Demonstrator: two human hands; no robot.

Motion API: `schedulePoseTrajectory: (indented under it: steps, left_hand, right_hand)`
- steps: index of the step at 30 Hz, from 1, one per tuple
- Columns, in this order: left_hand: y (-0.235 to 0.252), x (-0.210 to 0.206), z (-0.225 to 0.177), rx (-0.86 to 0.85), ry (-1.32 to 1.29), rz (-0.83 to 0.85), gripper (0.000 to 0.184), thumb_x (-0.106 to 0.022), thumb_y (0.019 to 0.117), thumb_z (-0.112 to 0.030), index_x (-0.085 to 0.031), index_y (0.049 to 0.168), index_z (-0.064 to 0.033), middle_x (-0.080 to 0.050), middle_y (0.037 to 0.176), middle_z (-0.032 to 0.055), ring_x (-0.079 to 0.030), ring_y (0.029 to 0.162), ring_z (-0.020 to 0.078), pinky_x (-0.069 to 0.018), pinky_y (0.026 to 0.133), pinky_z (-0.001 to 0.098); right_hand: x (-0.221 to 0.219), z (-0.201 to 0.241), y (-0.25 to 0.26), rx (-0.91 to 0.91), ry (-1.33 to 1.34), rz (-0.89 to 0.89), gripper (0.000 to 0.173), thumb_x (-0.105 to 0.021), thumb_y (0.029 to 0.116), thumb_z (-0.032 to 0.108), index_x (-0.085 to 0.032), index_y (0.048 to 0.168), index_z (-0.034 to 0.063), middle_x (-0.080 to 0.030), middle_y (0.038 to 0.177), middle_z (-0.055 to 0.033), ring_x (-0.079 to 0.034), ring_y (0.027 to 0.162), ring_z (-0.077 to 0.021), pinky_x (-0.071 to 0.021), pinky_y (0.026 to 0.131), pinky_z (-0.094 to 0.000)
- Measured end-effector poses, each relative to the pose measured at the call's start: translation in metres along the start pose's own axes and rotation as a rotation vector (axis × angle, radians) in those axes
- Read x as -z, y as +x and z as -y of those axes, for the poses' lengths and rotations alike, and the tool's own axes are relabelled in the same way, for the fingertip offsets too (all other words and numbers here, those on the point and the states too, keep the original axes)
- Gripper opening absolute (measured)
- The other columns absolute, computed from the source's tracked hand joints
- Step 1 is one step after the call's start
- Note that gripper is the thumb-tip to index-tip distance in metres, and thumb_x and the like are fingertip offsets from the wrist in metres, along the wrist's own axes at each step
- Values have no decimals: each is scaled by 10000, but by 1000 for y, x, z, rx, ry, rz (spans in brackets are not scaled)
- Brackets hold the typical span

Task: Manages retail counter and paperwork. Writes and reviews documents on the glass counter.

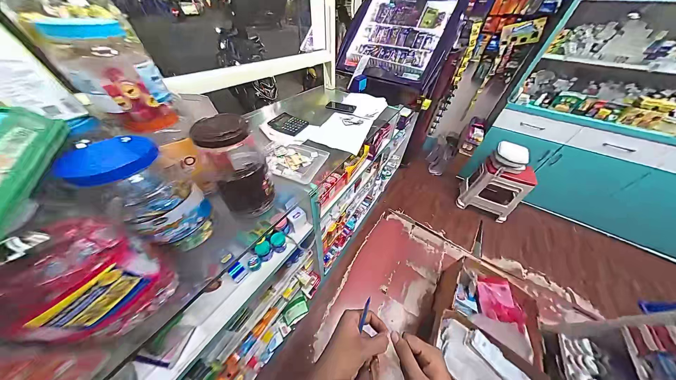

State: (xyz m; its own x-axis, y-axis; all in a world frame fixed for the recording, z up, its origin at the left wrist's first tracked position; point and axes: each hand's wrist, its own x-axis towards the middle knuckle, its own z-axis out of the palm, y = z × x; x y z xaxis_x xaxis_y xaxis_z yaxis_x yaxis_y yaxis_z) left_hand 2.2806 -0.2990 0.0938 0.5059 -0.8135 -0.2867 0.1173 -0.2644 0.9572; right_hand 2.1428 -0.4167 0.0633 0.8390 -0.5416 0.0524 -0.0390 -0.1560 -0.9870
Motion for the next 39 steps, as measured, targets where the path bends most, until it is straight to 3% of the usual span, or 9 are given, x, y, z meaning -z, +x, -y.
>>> schedulePoseTrajectory:
  steps: [12,17,20,23,28,30,32,35,39]
  left_hand:
    - [278,9,-79,-47,42,-139,136,-707,847,-106,-662,951,-30,-593,750,-63,-473,557,-23,-415,538,166]
    - [404,47,-130,-173,11,-198,151,-695,847,-109,-656,959,-15,-585,722,-70,-488,570,-29,-428,547,166]
    - [466,70,-167,-357,-163,-186,41,-608,893,-108,-627,925,-92,-576,748,-131,-465,562,-78,-393,508,119]
    - [517,87,-201,-451,-464,-162,174,-446,952,-81,-588,926,-178,-559,776,-149,-363,510,-95,-295,442,99]
    - [567,110,-230,-497,-588,-255,267,-395,1013,-141,-639,925,-203,-575,745,-148,-393,516,-90,-322,459,99]
    - [591,120,-231,-582,-499,-314,310,-395,1079,-271,-684,1028,-173,-640,881,-113,-473,611,-73,-385,528,108]
    - [620,125,-233,-644,-372,-413,387,-381,1089,-359,-697,1191,-161,-688,1172,-46,-614,886,-3,-506,746,174]
    - [667,122,-253,-677,-122,-546,500,-324,1109,-373,-606,1363,-47,-534,1478,72,-505,1359,142,-439,1135,329]
    - [729,117,-281,-590,154,-678,472,-330,1109,-306,-596,1371,-17,-552,1473,129,-469,1405,185,-381,1159,426]
  right_hand:
    - [105,-42,283,157,-51,50,392,-520,1019,147,-544,634,80,-436,535,94,-409,487,60,-358,488,-142]
    - [131,-36,429,180,67,83,401,-522,1031,219,-524,634,167,-431,534,141,-402,482,82,-340,471,-114]
    - [150,-11,509,125,250,233,410,-504,1064,248,-563,662,192,-451,551,148,-416,497,74,-344,483,-112]
    - [165,7,580,67,420,359,421,-515,1061,315,-565,655,217,-431,557,158,-415,513,70,-336,496,-119]
    - [179,15,683,13,644,517,399,-557,1048,336,-617,678,201,-463,570,159,-454,525,70,-369,509,-113]
    - [186,10,730,25,634,597,387,-553,1049,339,-633,697,201,-481,583,161,-463,536,73,-374,515,-111]
    - [192,4,778,133,487,685,296,-567,1044,352,-674,803,217,-544,641,176,-491,582,109,-391,539,-79]
    - [200,1,840,367,276,923,171,-673,991,292,-718,1096,164,-656,813,139,-542,698,128,-455,636,-61]
    - [217,4,908,468,266,1182,133,-693,976,169,-730,1053,68,-727,943,35,-630,855,68,-532,792,-119]
